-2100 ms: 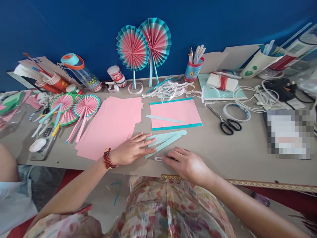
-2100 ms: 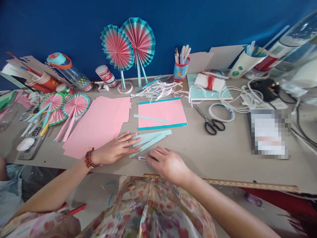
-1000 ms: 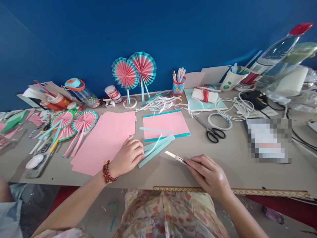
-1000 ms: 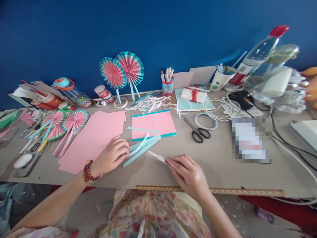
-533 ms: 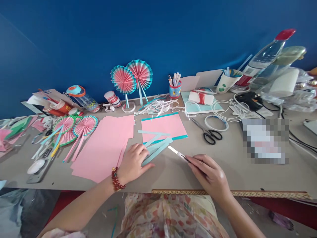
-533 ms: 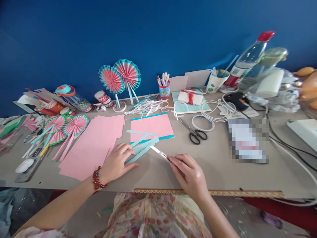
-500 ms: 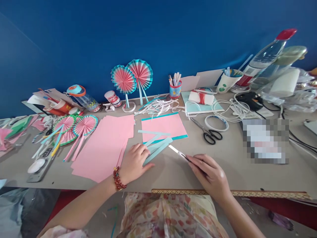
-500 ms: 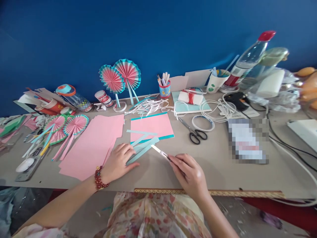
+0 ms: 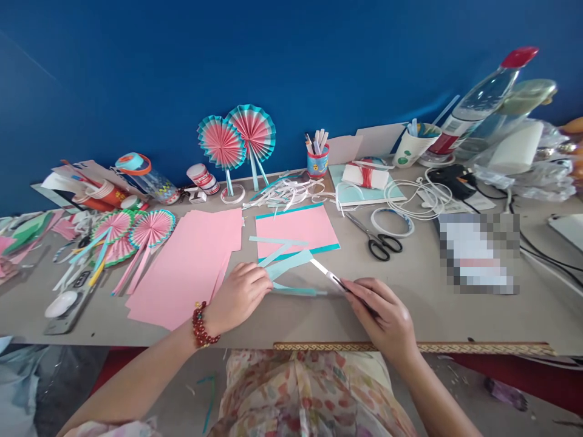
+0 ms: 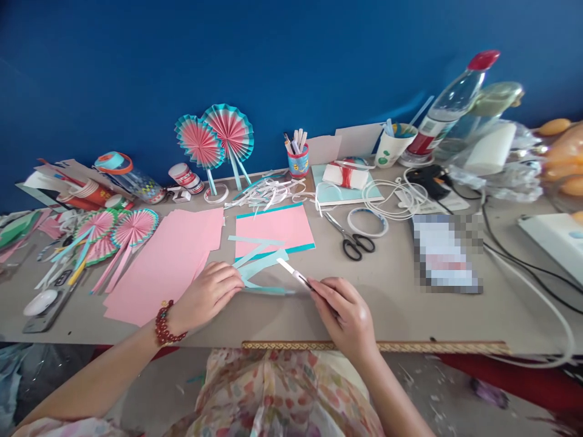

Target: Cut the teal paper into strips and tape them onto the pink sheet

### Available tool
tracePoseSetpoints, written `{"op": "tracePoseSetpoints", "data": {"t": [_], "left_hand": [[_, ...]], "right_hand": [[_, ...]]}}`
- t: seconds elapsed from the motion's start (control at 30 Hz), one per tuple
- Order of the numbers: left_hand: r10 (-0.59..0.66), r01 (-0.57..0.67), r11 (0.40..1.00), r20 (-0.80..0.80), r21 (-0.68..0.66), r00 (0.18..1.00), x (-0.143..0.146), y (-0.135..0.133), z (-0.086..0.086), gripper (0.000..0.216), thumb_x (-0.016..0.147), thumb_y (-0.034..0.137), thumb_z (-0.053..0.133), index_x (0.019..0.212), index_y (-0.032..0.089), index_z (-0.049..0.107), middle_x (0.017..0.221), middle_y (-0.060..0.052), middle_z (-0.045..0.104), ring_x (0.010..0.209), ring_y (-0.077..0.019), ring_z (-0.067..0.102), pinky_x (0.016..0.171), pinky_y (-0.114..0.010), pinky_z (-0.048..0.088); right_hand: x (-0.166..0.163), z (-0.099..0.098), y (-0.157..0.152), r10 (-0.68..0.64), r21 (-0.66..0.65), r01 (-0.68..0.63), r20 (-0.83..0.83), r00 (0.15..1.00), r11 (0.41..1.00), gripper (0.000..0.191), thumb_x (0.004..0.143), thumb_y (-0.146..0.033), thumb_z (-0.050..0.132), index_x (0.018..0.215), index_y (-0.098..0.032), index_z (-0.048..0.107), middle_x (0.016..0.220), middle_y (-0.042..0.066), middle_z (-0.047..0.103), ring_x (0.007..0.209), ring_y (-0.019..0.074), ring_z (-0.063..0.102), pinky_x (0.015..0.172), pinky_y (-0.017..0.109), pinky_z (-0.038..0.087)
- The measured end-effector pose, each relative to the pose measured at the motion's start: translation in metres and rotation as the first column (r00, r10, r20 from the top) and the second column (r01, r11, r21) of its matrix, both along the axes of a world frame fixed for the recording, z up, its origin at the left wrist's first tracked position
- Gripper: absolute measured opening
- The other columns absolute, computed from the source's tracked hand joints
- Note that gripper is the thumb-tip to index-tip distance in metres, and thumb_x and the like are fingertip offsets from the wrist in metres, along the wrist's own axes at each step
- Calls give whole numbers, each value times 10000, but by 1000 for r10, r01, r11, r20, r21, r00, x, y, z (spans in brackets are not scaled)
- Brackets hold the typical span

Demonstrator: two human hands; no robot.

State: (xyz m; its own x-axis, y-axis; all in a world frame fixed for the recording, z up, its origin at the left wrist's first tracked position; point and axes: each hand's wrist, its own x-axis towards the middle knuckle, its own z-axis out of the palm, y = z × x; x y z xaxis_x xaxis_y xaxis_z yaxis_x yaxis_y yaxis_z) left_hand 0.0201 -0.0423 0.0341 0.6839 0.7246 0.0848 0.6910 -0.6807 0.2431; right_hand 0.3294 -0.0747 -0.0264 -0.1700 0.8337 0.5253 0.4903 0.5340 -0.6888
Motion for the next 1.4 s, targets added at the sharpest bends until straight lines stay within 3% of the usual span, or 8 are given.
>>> {"op": "tracePoseSetpoints", "data": {"t": [0.27, 0.5, 0.67, 0.8, 1.03, 1.13, 1.23, 1.4], "left_hand": [[-35, 28, 983, 33, 181, 999, -17, 1, 2, 225, 971, 124, 455, 959, 218, 659, 785, -10, 640, 708, -161, 536, 723, -323, 425], [66, -46, 997, 330, -68, 942, -32, -11, 1, 114, 966, 244, 554, 1047, 248, 635, 883, 0, 733, 744, -151, 613, 765, -324, 472], [-206, 269, 921, 231, -284, 951, -3, -11, -7, 173, 999, 191, 461, 982, 234, 627, 939, -28, 701, 922, -169, 632, 842, -306, 484], [-362, 385, 881, 133, -276, 923, 18, 11, -18, 246, 958, 107, 401, 946, 226, 617, 902, -43, 680, 905, -187, 632, 825, -311, 489], [-141, 152, 975, 76, -163, 987, 10, 56, -15, 210, 968, 116, 391, 1013, 206, 576, 971, -53, 658, 958, -210, 617, 897, -365, 463], [-140, 159, 968, 108, -194, 984, 9, 42, -11, 222, 976, 126, 411, 1129, 212, 547, 971, -42, 668, 931, -198, 628, 870, -344, 466], [-221, 234, 947, 82, -219, 972, 11, 20, -14, 212, 975, 111, 417, 1091, 202, 569, 981, -52, 663, 936, -198, 627, 872, -338, 470], [-49, 52, 993, 36, -110, 998, 10, -6, -23, 225, 992, 137, 406, 1041, 201, 615, 1125, -84, 623, 1023, -218, 604, 900, -375, 492]], "right_hand": [[-1, 4, -2, -37, -11, 38, 14, 999, 999, 300, 932, -143, 565, 1185, -248, 687, 947, 71, 647, 817, 178, 635, 714, 297, 527], [0, 1, -2, -18, -25, 19, 28, 999, 1000, 318, 928, -119, 574, 1200, -251, 672, 965, 72, 636, 846, 178, 624, 725, 299, 517], [-1, 2, -2, -48, 4, 48, 3, 999, 999, 311, 928, -126, 580, 1194, -254, 676, 957, 78, 638, 824, 181, 622, 706, 307, 517], [-1, 3, -2, -74, -12, 74, -19, 997, 997, 292, 930, -138, 580, 1177, -248, 688, 953, 77, 639, 821, 179, 622, 693, 301, 513], [-1, 2, -2, -117, -30, 116, -49, 992, 993, 258, 935, -159, 578, 1145, -240, 704, 931, 66, 645, 789, 166, 622, 672, 283, 508], [-1, 3, -1, -109, -35, 108, -56, 992, 994, 266, 931, -138, 582, 1149, -240, 697, 932, 62, 640, 789, 158, 616, 670, 276, 500], [-2, 4, -1, -100, -36, 98, -50, 994, 995, 255, 930, -138, 587, 1136, -239, 698, 932, 63, 644, 790, 161, 619, 676, 281, 502], [-3, 5, 1, -4, -43, 4, 0, 1000, 999, 271, 942, -145, 561, 1161, -243, 689, 943, 72, 655, 825, 178, 636, 695, 295, 517]]}}
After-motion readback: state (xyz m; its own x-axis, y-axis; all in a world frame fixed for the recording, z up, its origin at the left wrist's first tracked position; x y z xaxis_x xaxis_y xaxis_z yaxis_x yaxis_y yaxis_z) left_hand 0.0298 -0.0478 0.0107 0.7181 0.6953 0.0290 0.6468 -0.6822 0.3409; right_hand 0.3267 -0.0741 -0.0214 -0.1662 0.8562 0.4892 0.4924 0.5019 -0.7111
